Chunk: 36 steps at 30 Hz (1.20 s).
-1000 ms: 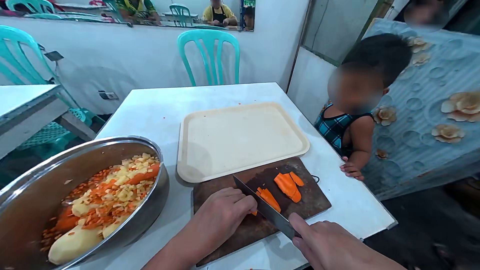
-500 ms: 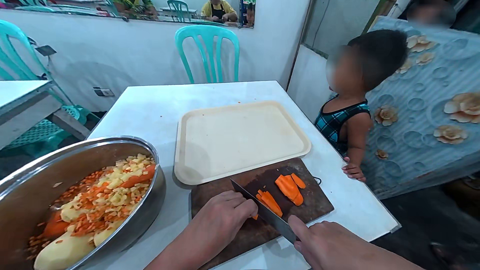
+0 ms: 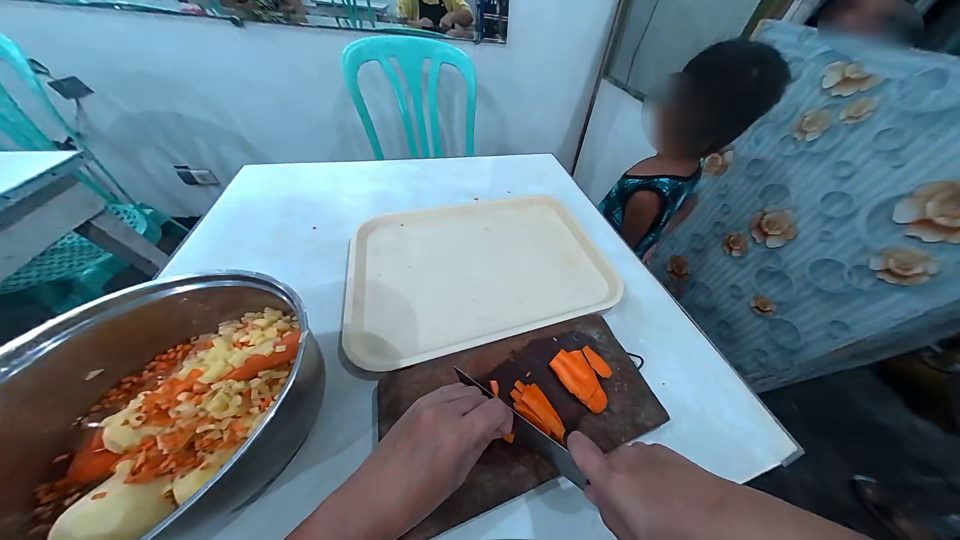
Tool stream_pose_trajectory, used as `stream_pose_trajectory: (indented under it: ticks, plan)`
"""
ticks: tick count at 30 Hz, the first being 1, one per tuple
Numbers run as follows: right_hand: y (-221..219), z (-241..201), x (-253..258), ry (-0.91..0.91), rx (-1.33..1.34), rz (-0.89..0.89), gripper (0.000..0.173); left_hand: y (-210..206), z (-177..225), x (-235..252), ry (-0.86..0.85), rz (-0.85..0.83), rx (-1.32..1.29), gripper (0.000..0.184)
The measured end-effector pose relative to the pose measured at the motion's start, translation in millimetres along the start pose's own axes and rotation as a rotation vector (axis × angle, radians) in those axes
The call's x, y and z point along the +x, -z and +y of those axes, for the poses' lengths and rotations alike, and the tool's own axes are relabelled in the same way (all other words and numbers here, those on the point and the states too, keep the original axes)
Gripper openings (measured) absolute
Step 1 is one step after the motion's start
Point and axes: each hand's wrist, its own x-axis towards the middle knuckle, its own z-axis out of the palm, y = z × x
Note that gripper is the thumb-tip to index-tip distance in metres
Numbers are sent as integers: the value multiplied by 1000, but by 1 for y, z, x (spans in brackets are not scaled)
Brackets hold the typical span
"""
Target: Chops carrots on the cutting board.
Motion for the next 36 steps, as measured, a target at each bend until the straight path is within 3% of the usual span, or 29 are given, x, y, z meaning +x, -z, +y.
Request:
stream_pose_trajectory:
  ticks: [7,12,15,21,26,29,33,36]
  plan:
    - [-24,-10,-5,-44,-62,176,36,-1,4,-6,9,47,32,15]
    - [-47,-5,-5,19,-212,477,25,-4,5,-14,-13,107,76,14]
    - [-47,-3,-5,23,-250,493,24,-6,4,-17,-25,129,95,14]
    - [-59,10,-2,55,-362,689,21,0,7,-18,-25,67,74,16]
    - [-68,20,0,92,-371,775,20,41,17,-9,147,10,-179,14]
    - [-70,21,0,87,-366,777,20,53,12,8,214,4,-130,17]
    - [-72,19,0,77,-347,768,24,42,7,46,223,-319,-89,11]
    - [-76,20,2,77,-380,822,22,36,14,86,328,-752,-106,20]
